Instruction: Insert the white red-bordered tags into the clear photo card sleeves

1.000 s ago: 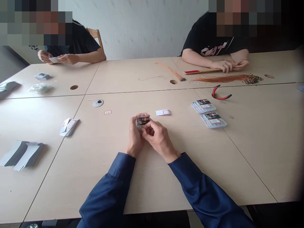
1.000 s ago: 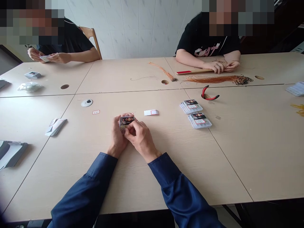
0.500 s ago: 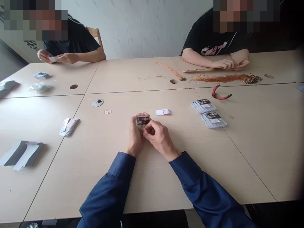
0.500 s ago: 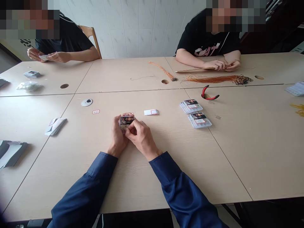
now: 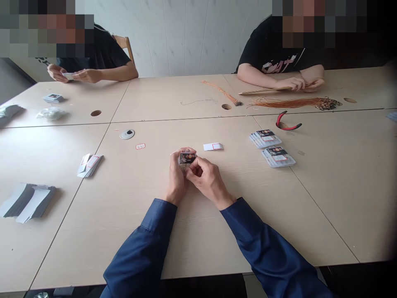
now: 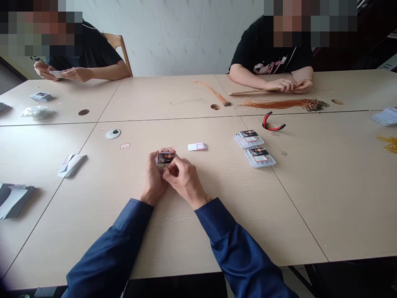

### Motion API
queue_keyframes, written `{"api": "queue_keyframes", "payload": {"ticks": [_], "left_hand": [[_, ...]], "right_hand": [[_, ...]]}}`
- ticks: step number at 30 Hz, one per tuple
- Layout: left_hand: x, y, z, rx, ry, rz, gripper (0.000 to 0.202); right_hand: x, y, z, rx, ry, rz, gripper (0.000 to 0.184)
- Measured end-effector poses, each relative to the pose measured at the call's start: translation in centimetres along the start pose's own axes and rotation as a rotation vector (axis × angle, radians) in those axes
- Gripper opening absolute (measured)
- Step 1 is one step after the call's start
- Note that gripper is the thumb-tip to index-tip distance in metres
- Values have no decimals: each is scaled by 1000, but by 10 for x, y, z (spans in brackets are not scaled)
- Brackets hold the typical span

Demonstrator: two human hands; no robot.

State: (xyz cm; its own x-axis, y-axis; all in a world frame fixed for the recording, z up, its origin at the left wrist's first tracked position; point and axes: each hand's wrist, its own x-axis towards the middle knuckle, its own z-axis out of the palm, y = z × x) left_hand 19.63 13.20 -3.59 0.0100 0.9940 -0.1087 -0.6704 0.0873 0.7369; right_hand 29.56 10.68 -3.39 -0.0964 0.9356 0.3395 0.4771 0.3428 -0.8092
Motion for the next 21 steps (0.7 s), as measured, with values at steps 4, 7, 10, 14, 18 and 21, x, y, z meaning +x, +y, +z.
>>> {"api": "queue_keyframes", "payload": {"ticks": [4, 7, 10, 14, 18, 21], "left_hand": [[0, -1, -1, 4, -4, 10, 30], [0, -2, -1, 1, -15, 8, 31], [-1, -1, -1, 11, -11, 4, 31], [-1, -1, -1, 33, 1, 16, 30], [-1, -1, 0, 26, -9, 7, 31], [0, -2, -1, 22, -6, 2, 31]], "right_hand": [[0, -1, -1, 11, -17, 12, 19], [0, 0, 0, -4, -12, 10, 20], [1, 0, 1, 14, -19, 16, 18], [1, 1, -1, 58, -31, 34, 20], [1, 0, 0, 29, -26, 21, 22], [1, -1, 1, 11, -17, 18, 22]]}}
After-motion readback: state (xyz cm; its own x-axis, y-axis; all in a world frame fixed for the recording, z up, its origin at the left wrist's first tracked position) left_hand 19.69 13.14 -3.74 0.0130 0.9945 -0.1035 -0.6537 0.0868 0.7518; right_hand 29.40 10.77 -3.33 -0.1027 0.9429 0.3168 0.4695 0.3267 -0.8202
